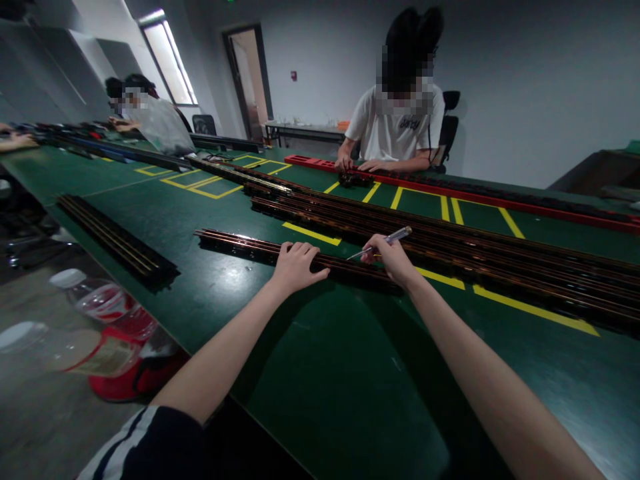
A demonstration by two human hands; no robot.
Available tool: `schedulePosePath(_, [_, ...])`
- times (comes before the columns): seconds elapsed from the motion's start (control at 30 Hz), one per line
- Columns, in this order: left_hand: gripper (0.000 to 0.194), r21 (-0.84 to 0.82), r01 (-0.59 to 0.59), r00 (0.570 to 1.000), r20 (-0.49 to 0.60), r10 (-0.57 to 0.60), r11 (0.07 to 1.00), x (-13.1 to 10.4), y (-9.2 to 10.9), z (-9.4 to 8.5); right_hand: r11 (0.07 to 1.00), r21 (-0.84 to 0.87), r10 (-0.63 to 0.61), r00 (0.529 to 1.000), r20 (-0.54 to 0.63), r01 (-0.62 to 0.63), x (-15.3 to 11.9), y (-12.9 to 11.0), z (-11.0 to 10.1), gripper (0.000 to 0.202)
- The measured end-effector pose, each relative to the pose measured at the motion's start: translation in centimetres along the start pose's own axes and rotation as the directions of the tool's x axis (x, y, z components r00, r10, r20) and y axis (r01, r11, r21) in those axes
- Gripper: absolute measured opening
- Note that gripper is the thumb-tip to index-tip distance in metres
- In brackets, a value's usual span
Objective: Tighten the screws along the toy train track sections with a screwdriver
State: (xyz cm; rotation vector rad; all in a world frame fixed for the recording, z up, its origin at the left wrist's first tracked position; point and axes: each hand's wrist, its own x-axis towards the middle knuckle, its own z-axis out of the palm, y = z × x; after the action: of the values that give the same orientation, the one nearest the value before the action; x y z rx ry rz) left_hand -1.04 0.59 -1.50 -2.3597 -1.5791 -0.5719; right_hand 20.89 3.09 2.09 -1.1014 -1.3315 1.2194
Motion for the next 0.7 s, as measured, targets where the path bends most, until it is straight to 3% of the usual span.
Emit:
schedulePosePath(0.3, [0.043,0.013,0.003,1.0,0.005,-0.003,1.0,-0.05,-0.04,0.0,0.999,0.053,-0.01,0.999,-0.05,0.012,0.31,0.47,-0.25,0.015])
schedulePosePath(0.7, [0.044,0.006,0.015,1.0,0.018,-0.015,1.0,0.05,0.17,-0.22,1.0,0.016,-0.019,1.0,-0.019,0.019,0.24,0.08,-0.29,0.018])
